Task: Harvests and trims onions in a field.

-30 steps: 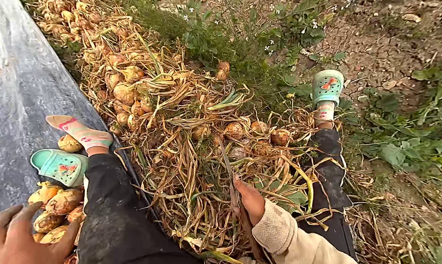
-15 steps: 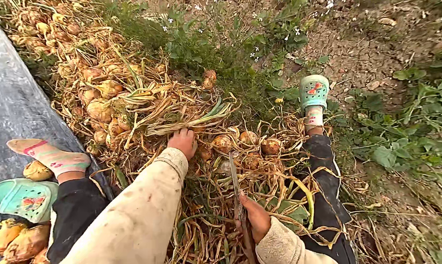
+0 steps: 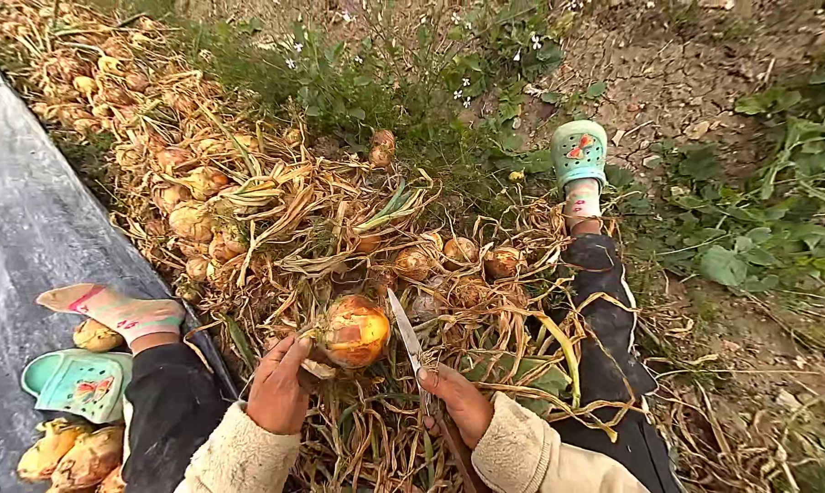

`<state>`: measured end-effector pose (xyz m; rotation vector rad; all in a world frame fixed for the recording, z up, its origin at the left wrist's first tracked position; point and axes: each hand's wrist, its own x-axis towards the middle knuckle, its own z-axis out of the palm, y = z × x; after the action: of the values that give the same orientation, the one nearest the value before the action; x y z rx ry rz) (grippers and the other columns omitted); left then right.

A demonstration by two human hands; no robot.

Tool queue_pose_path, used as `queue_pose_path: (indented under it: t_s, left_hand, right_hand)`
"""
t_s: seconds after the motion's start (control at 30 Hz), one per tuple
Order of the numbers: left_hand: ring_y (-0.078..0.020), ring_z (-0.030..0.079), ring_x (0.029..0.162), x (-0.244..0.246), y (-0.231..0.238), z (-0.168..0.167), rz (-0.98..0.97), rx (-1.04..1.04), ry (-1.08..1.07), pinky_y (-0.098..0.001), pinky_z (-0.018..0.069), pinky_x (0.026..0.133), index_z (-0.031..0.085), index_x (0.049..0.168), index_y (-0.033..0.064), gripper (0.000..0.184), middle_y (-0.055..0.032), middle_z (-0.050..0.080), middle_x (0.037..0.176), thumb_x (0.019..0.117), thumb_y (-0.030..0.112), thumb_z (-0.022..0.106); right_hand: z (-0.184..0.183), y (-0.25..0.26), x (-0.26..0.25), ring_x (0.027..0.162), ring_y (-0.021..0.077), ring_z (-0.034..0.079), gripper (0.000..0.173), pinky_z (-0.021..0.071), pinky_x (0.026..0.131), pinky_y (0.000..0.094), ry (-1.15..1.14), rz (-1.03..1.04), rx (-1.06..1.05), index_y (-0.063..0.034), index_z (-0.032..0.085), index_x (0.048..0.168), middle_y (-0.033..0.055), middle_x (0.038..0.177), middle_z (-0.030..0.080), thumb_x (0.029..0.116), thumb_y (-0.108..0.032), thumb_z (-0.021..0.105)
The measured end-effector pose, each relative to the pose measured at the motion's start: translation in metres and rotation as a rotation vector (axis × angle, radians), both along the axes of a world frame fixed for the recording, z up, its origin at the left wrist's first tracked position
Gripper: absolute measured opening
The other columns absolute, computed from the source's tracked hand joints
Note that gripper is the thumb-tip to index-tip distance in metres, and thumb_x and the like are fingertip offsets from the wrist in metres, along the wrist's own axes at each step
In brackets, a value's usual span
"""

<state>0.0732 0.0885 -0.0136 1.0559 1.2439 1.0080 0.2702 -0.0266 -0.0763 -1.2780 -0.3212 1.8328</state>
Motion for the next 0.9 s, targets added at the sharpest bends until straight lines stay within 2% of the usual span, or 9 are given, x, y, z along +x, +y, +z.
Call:
queue_pose_path:
  t_s: [0.13,0.17,0.3,0.37,0.43,0.5,0.6,0.8,0.9]
  left_hand:
    - [-0.0078,0.072,0.064,-0.011,-0.056,0.016,0.021,-0.084,-0.195,-0.0249,0.0612,0.058,0.068,0.086,0.0116,0.033,-0.0009,0.074,0.074,0.0959,0.008,0.037]
    - [-0.0069,0.071,0.065,-0.017,-0.063,0.012,0.005,-0.078,-0.225,-0.0251,0.0605,0.058,0.071,0.083,0.0147,0.028,-0.0002,0.075,0.075,0.0923,0.011,0.045]
    - [-0.0068,0.073,0.075,-0.033,-0.07,0.004,-0.092,-0.022,-0.354,-0.0269,0.0622,0.067,0.08,0.087,0.0185,0.011,-0.0002,0.077,0.083,0.0811,0.024,0.073]
    - [-0.0099,0.074,0.083,-0.04,-0.064,0.002,-0.229,0.013,-0.395,-0.0293,0.0632,0.074,0.077,0.099,0.0191,0.03,-0.0012,0.076,0.091,0.0754,0.034,0.086]
    - [-0.0101,0.072,0.094,-0.049,-0.052,0.001,-0.481,0.076,-0.196,-0.0286,0.0615,0.081,0.059,0.123,0.0219,0.071,0.0008,0.074,0.106,0.0659,0.05,0.09]
    - [-0.011,0.071,0.104,-0.046,-0.042,0.014,-0.72,0.128,0.226,-0.0309,0.0618,0.088,0.042,0.146,0.0118,0.122,-0.0014,0.07,0.118,0.0474,0.064,0.092]
    - [-0.0231,0.063,0.117,-0.023,-0.04,0.034,-0.95,0.135,0.765,-0.0433,0.0534,0.1,0.053,0.143,0.0092,0.114,-0.0122,0.062,0.133,0.0426,0.043,0.097]
    - [-0.0427,0.068,0.103,-0.012,-0.05,-0.008,-0.559,0.834,1.109,-0.0632,0.0548,0.078,0.071,0.12,0.0096,0.091,-0.0145,0.072,0.117,0.0408,0.051,0.088]
    - [-0.0499,0.064,0.104,-0.022,-0.025,-0.01,-0.262,0.771,1.029,-0.0668,0.0497,0.088,0.064,0.125,-0.0033,0.093,-0.0255,0.068,0.119,0.0478,0.04,0.091]
  right_hand:
    - [0.015,-0.001,-0.013,0.084,0.0016,0.065,0.083,0.0567,0.077,0.0232,-0.192,0.004,0.404,0.0005,0.051,0.132,-0.0014,0.104,0.067,0.0753,-0.052,0.082]
    - [0.018,-0.002,-0.014,0.094,0.0019,0.066,0.086,0.0571,0.085,0.0245,-0.232,-0.018,0.485,0.0026,0.052,0.132,0.0005,0.109,0.069,0.0755,-0.056,0.081]
    - [0.029,-0.011,-0.015,0.088,-0.0008,0.068,0.056,0.0587,0.081,0.0243,-0.342,-0.091,0.719,0.0018,0.064,0.118,-0.0022,0.099,0.072,0.0923,-0.048,0.071]
    - [0.034,-0.018,-0.012,0.081,-0.0031,0.065,0.046,0.0575,0.074,0.0216,-0.307,-0.035,0.702,-0.0012,0.064,0.118,-0.0056,0.096,0.071,0.0952,-0.041,0.069]
    - [0.042,-0.025,-0.012,0.066,-0.0043,0.06,0.034,0.0528,0.059,0.0174,-0.202,0.028,0.592,-0.0077,0.061,0.116,-0.0102,0.088,0.068,0.0963,-0.034,0.068]
    - [0.046,-0.029,-0.015,0.059,-0.0022,0.056,0.031,0.0496,0.053,0.0184,-0.154,0.093,0.517,-0.0088,0.06,0.116,-0.0093,0.083,0.066,0.0966,-0.031,0.067]
    - [0.038,-0.03,-0.021,0.056,0.0,0.054,0.033,0.0492,0.052,0.0207,-0.209,0.172,0.423,-0.007,0.061,0.116,-0.0074,0.079,0.062,0.0974,-0.034,0.064]
    - [0.03,-0.022,-0.021,0.046,0.0042,0.047,0.032,0.0446,0.047,0.0219,-0.218,0.187,0.155,-0.0084,0.059,0.101,-0.0052,0.061,0.051,0.1071,-0.037,0.046]
    - [0.031,-0.029,-0.025,0.042,0.0039,0.045,0.037,0.0422,0.045,0.0219,-0.2,0.253,0.122,-0.012,0.055,0.087,-0.0068,0.055,0.046,0.1084,-0.037,0.039]
